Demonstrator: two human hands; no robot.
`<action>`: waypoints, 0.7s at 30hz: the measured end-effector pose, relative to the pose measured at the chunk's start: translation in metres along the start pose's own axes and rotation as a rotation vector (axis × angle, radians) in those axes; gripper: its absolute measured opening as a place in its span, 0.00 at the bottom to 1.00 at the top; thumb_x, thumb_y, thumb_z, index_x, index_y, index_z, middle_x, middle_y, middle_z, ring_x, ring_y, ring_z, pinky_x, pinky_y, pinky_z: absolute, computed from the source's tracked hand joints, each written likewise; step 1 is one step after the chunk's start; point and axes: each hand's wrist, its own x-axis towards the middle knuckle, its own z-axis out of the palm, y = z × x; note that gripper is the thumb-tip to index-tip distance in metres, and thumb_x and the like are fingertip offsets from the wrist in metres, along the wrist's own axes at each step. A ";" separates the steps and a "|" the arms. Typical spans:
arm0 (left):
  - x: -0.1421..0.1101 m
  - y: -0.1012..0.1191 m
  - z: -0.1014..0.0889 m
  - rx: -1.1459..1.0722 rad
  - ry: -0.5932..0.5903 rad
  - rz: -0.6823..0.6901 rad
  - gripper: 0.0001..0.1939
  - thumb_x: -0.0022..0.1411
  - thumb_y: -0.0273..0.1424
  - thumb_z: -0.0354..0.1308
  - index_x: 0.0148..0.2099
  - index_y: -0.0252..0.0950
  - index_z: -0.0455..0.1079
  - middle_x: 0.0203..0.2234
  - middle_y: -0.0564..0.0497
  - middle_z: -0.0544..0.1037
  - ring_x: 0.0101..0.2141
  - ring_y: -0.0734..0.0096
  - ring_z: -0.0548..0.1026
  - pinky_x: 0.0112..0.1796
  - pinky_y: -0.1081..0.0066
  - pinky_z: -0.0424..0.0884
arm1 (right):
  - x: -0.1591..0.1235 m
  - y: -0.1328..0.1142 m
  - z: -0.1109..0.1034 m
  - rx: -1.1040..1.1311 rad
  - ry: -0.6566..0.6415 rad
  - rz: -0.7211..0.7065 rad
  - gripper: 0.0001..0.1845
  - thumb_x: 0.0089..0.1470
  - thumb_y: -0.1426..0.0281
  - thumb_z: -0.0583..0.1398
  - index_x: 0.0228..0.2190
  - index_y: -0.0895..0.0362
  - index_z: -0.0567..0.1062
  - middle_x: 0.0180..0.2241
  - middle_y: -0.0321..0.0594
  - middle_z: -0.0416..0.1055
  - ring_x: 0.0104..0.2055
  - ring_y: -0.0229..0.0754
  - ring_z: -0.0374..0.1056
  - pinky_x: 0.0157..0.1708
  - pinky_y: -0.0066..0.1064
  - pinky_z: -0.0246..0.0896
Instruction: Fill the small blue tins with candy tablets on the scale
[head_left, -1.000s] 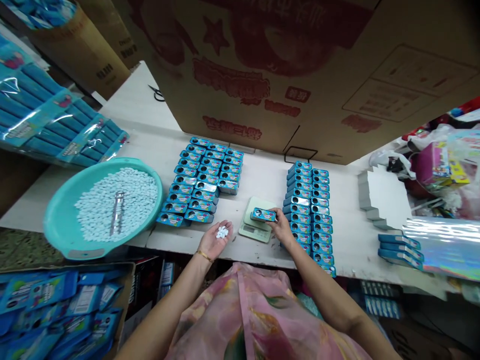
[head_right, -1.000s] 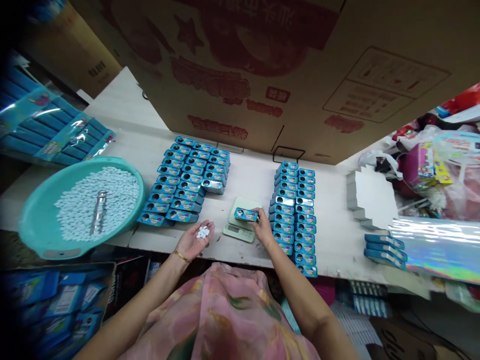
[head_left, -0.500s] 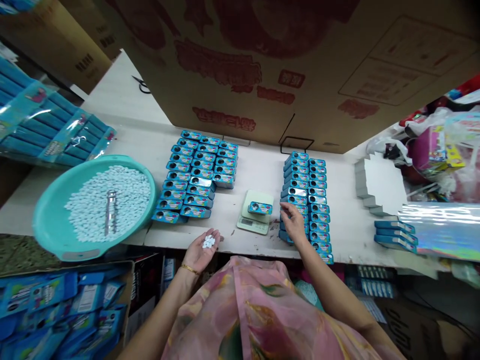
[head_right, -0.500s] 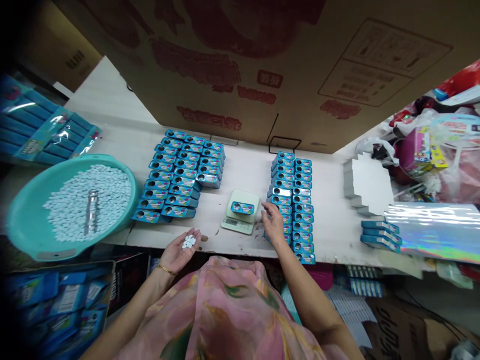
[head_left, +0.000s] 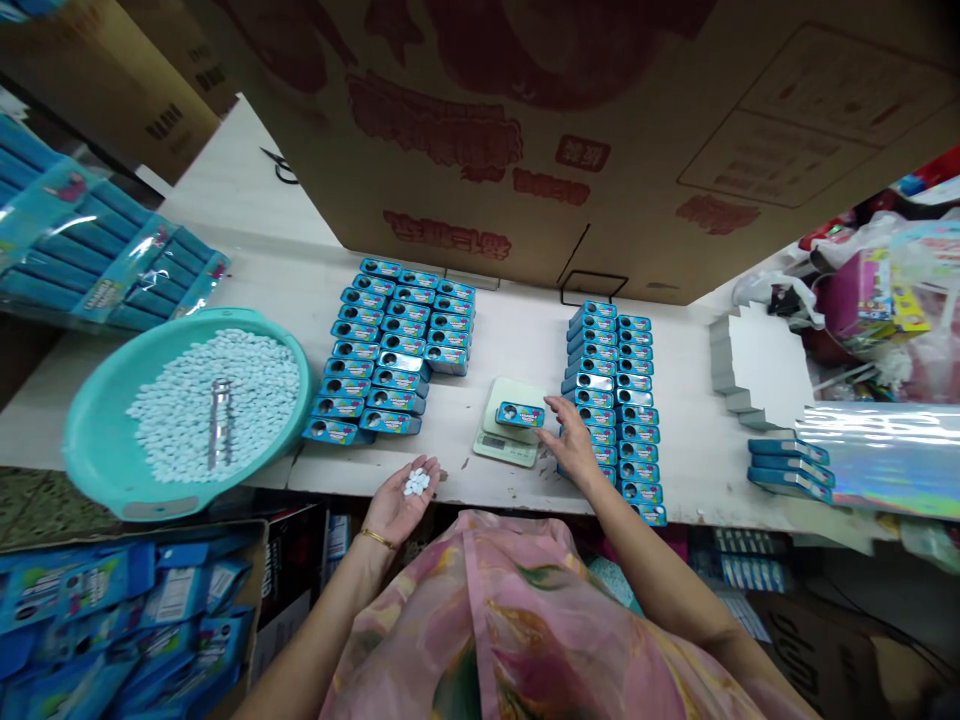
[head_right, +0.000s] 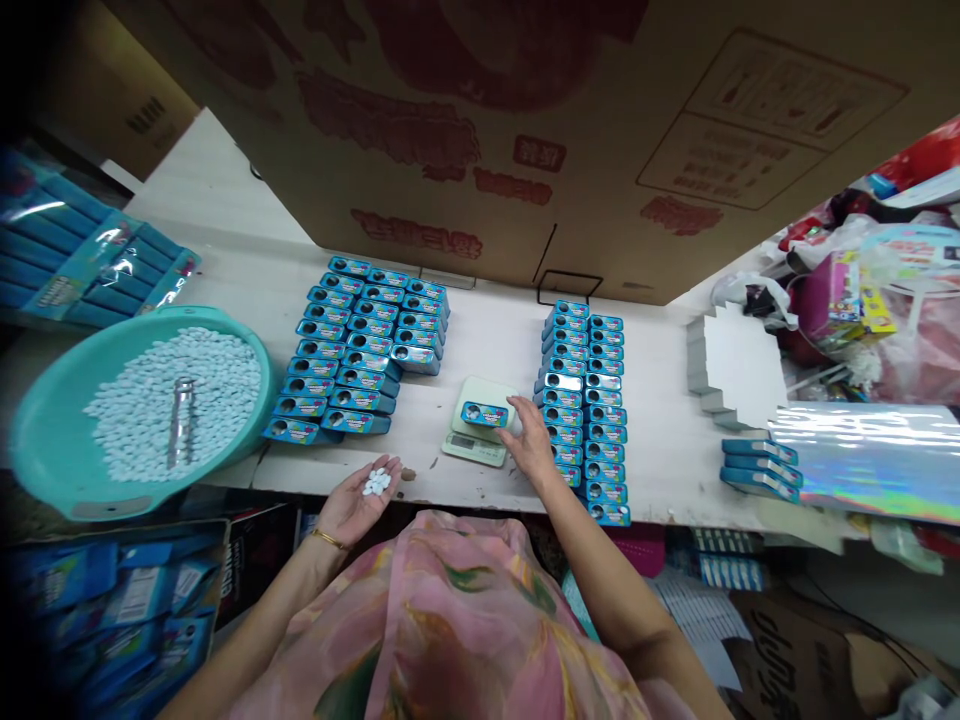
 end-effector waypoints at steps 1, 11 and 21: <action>0.000 0.000 0.001 0.000 -0.009 -0.001 0.10 0.56 0.22 0.44 0.36 0.28 0.66 0.31 0.42 0.74 0.35 0.67 0.73 0.34 0.67 0.72 | 0.000 0.000 0.001 -0.003 -0.007 -0.003 0.24 0.45 0.67 0.57 0.46 0.52 0.61 0.47 0.43 0.58 0.48 0.45 0.56 0.44 0.38 0.56; 0.002 0.000 0.001 -0.002 -0.034 -0.003 0.10 0.55 0.21 0.45 0.36 0.27 0.66 0.32 0.41 0.74 0.36 0.67 0.73 0.36 0.67 0.71 | 0.003 0.011 0.013 0.006 -0.076 0.040 0.28 0.42 0.71 0.57 0.47 0.54 0.59 0.47 0.42 0.59 0.47 0.44 0.58 0.44 0.36 0.56; 0.017 -0.011 0.051 0.009 -0.161 -0.047 0.10 0.55 0.25 0.46 0.33 0.27 0.68 0.27 0.42 0.74 0.31 0.67 0.72 0.32 0.68 0.70 | 0.010 -0.062 0.010 -0.246 -0.239 -0.290 0.21 0.46 0.72 0.55 0.46 0.54 0.63 0.39 0.41 0.65 0.41 0.44 0.58 0.41 0.36 0.55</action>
